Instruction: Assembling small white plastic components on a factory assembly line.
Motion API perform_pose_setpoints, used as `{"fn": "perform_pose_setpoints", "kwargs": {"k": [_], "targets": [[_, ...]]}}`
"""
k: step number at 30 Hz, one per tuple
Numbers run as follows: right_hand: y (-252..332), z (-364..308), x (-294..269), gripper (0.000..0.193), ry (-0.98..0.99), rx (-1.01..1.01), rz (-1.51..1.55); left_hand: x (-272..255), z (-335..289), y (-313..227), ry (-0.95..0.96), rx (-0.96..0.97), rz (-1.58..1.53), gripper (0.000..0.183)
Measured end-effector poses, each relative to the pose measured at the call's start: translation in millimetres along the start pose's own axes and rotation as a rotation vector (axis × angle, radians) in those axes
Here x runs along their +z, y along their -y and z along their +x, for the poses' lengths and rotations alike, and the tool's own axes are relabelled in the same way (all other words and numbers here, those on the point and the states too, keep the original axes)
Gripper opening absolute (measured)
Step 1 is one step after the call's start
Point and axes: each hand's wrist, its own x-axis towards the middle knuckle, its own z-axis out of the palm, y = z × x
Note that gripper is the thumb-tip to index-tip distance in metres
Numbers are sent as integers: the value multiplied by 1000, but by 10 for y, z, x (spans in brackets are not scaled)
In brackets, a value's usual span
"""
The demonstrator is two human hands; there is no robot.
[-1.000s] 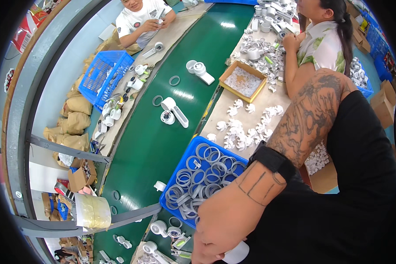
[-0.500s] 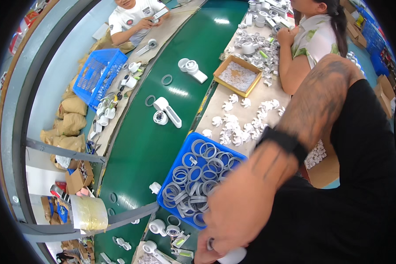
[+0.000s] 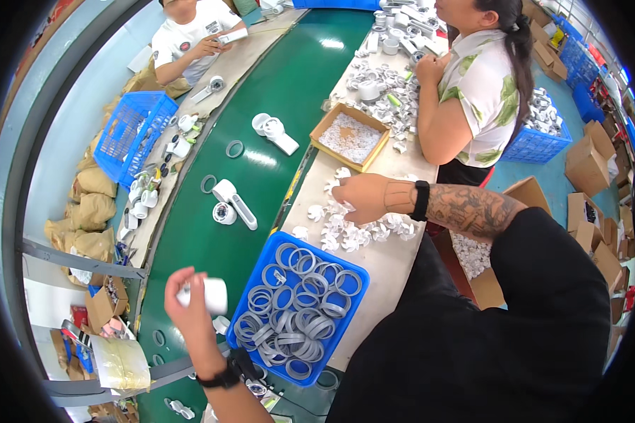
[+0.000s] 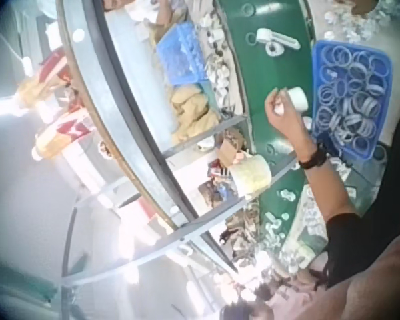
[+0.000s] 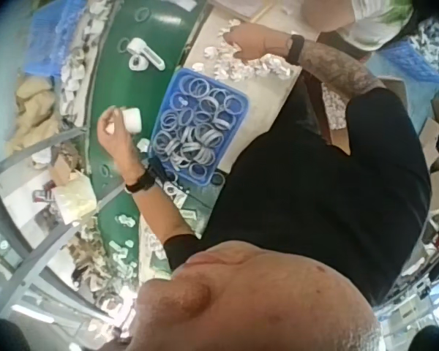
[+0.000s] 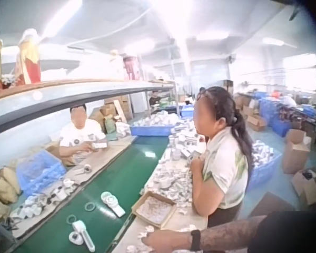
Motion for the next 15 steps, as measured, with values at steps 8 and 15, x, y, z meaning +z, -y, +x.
{"fn": "perform_pose_setpoints", "kwargs": {"k": [8,15], "targets": [[-138,-375,-100,37,-76,19,48,60,845,1466,-105,-107,406,48],[-182,-714,-143,30,-241,33,215,921,1374,988,31,151,945,71]]}}
